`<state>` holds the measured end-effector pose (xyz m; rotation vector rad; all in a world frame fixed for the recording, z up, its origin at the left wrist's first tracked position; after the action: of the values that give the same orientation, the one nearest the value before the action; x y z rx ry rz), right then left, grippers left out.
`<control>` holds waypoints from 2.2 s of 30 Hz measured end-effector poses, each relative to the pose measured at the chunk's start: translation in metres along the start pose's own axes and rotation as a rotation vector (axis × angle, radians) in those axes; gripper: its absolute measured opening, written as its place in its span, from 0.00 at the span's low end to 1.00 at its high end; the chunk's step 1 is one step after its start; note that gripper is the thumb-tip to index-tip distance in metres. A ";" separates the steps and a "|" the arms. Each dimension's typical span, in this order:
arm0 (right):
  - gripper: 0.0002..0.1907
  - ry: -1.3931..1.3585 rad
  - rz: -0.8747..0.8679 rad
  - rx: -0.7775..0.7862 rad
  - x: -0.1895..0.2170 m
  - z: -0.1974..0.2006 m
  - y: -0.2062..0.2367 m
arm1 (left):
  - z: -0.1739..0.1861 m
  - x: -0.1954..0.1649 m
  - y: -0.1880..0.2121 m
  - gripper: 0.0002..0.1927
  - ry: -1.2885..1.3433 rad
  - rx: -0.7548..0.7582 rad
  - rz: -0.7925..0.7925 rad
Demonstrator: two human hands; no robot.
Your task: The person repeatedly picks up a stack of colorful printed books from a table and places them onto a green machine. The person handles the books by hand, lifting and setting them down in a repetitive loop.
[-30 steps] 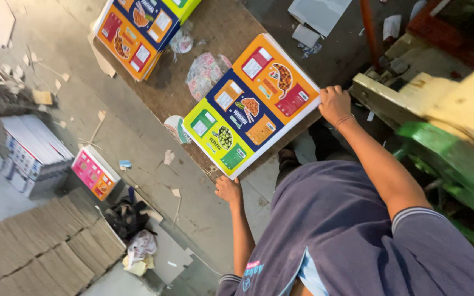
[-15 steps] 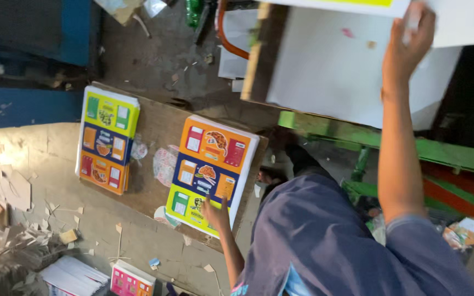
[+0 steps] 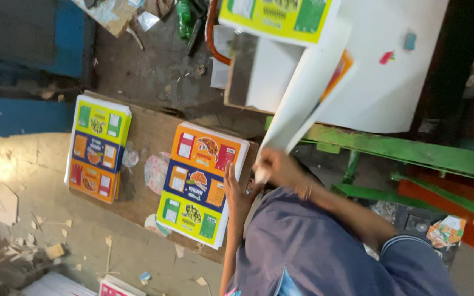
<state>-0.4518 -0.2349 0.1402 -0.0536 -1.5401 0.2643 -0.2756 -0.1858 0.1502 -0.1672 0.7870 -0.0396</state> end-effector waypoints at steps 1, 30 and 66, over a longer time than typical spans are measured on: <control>0.11 0.084 -0.031 0.130 0.020 -0.027 0.013 | 0.015 -0.006 0.018 0.48 -0.049 -0.071 -0.128; 0.36 -0.434 -0.859 -0.084 -0.210 -0.146 -0.027 | 0.049 0.264 0.267 0.07 1.510 -0.500 0.908; 0.55 1.049 0.184 0.671 -0.198 -0.154 -0.037 | 0.096 0.306 0.262 0.45 -0.675 -0.160 1.258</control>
<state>-0.2956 -0.2912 -0.0521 0.1747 -0.3572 0.7488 0.0014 0.0560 -0.0406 0.1833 0.1114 1.2127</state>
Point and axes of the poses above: each hand's wrist, its own y-axis away from the middle knuckle, its own z-axis out of the back of the hand, x = y × z, the point moved 8 cm from there along -y, towards the middle knuckle, and after that the axes turned 12 degrees about z, right-handed, at the moved point
